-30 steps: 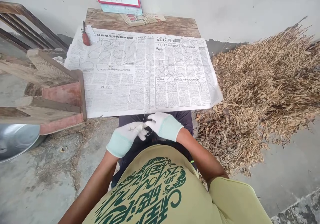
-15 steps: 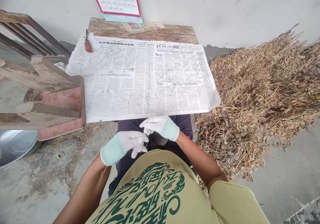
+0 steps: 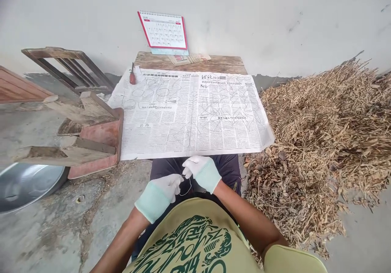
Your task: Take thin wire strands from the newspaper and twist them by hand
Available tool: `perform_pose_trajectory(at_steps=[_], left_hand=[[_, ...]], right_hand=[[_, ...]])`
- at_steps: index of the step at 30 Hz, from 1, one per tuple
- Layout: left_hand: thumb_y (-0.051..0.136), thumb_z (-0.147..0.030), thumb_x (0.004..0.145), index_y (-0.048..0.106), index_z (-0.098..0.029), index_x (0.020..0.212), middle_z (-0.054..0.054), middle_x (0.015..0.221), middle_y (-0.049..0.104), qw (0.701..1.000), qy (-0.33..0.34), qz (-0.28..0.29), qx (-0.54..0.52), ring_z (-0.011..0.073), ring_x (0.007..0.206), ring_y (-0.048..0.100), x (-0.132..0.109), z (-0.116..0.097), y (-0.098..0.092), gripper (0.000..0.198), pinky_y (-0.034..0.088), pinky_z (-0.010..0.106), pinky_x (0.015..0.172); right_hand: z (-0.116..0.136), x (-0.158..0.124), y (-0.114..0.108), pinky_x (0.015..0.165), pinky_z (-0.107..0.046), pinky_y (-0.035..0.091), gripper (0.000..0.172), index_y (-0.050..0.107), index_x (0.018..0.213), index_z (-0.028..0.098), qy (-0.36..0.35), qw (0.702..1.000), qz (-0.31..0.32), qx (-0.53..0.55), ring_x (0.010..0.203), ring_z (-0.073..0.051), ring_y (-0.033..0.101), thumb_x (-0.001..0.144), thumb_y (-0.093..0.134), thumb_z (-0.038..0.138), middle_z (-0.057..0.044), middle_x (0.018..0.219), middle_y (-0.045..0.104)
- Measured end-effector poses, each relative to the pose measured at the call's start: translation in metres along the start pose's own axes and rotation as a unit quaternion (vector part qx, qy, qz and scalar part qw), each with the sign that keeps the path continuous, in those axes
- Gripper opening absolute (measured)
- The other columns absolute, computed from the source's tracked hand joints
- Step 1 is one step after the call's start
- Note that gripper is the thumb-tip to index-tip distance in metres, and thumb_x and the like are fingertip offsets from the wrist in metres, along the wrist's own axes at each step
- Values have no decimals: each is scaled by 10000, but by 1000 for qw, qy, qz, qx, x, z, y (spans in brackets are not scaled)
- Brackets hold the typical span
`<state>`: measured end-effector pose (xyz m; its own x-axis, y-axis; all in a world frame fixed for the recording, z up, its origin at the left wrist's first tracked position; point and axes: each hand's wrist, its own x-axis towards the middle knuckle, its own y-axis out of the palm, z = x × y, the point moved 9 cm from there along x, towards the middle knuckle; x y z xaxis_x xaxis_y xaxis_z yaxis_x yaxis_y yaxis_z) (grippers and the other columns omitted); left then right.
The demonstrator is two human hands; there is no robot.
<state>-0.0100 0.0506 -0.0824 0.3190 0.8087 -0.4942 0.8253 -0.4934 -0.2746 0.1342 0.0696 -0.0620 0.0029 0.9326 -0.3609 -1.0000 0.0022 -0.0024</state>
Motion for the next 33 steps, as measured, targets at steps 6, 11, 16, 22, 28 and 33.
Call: perform_pose_trajectory(at_steps=[6,11,16,22,28,33], left_hand=[[522,-343,864,543,-232,600,-2,565,536,994,65,-49,74,151,495,435,3,-11,-6,287,318,273,507],[514,-367,914,678,-251,755,0,656,639,984,85,-118,102,180,592,546,0,-23,-21,256,396,283,594],[542,-397,920,737,-254,855,-13,685,687,982,53,-164,70,186,623,613,-2,-30,-41,251,444,287,636],[529,-404,895,766,-217,968,-13,670,706,987,17,-152,42,173,606,647,2,-38,-45,310,517,289,682],[589,-397,867,690,-173,1270,10,839,768,993,-5,-119,14,163,725,707,7,-30,-40,472,565,289,803],[619,-427,854,682,-163,1274,43,942,779,994,6,-101,-41,176,778,713,9,-18,-36,500,559,332,864]], right_hand=[[9,-5,0,574,-249,481,209,781,802,154,-33,998,-40,24,607,-142,670,856,601,246,-48,715,747],[25,-8,-5,706,-275,556,218,785,896,175,-63,996,-58,11,748,-162,716,889,598,287,-45,816,771],[25,-6,-8,806,-281,557,211,769,1003,192,-70,994,-28,-83,821,-150,722,913,606,291,-33,905,783],[9,-8,-3,660,-239,539,230,776,809,183,-40,995,-10,-90,647,-129,682,911,587,265,-14,716,738],[9,-5,-7,642,-242,537,219,769,795,183,-45,996,-38,-62,601,-124,656,902,604,281,-6,669,712],[9,-5,-6,599,-242,518,234,756,809,157,-13,1000,-22,-13,574,-120,633,906,591,291,-19,672,705]])
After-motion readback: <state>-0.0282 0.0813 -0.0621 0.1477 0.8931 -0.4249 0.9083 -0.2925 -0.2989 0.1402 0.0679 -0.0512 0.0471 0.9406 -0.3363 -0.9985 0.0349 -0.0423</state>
